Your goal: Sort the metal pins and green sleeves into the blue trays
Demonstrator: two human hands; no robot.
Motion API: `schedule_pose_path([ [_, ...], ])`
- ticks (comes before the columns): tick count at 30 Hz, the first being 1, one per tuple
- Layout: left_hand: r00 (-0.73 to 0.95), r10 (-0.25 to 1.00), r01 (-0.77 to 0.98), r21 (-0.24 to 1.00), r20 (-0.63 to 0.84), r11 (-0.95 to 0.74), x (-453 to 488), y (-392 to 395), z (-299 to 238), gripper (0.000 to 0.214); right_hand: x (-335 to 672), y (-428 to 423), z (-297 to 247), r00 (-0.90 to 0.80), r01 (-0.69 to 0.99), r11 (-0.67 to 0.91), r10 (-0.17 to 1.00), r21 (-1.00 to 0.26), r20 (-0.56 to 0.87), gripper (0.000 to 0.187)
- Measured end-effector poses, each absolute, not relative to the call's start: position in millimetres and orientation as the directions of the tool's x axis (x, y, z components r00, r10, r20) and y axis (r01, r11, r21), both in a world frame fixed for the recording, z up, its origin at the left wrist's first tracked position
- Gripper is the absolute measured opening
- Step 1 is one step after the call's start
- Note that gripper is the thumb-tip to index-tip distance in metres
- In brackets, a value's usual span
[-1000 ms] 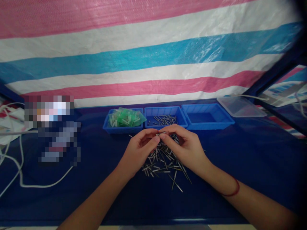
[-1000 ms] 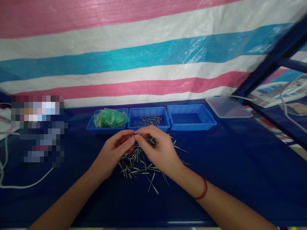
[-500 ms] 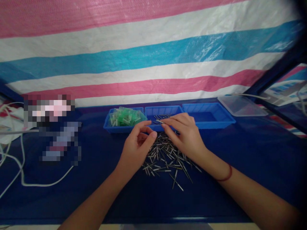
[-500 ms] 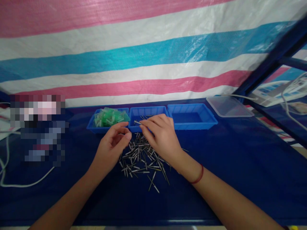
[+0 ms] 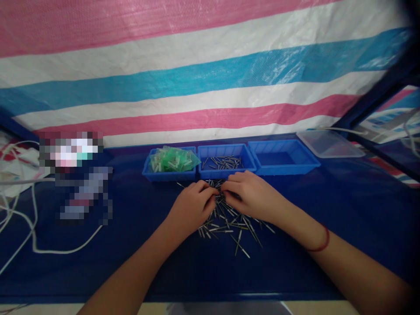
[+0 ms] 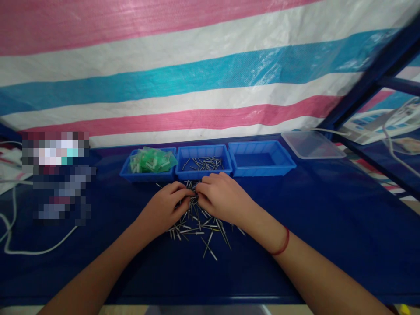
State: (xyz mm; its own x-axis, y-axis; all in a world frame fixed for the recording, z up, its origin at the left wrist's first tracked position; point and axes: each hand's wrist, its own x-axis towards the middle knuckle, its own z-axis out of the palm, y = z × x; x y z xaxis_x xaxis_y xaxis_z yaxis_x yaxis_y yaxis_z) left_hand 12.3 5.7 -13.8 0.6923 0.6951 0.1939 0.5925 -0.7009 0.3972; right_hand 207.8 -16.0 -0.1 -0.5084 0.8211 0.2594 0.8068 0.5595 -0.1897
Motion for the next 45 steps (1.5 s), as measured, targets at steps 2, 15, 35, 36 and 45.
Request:
schedule_pose_path([
  [2, 0.702, 0.69, 0.605, 0.365, 0.175, -0.708, 13, 5, -14, 0.021, 204, -15, -4, -0.507, 0.834, 0.539, 0.832, -0.115, 0.223, 0.013],
  [15, 0.717, 0.693, 0.633, 0.347, 0.073, -0.692, 11, 4, -3, 0.017, 186, -10, 3, -0.442, 0.895, 0.445, 0.894, -0.024, 0.075, 0.014],
  [35, 0.581, 0.802, 0.666, 0.486, 0.138, -0.565, 9, 5, -2, 0.023, 192, -14, 1, -0.533, 0.785, 0.609, 0.756, -0.111, 0.38, 0.015],
  [36, 0.584, 0.799, 0.643, 0.518, 0.144, -0.564, 9, 6, -1, 0.024, 193, -15, 1, -0.525, 0.777, 0.617, 0.746, -0.126, 0.409, 0.017],
  [45, 0.59, 0.799, 0.493, 0.732, 0.116, -0.471, 11, 3, 9, 0.022, 201, -23, -2, -0.463, 0.662, 0.583, 0.812, -0.471, 0.355, 0.014],
])
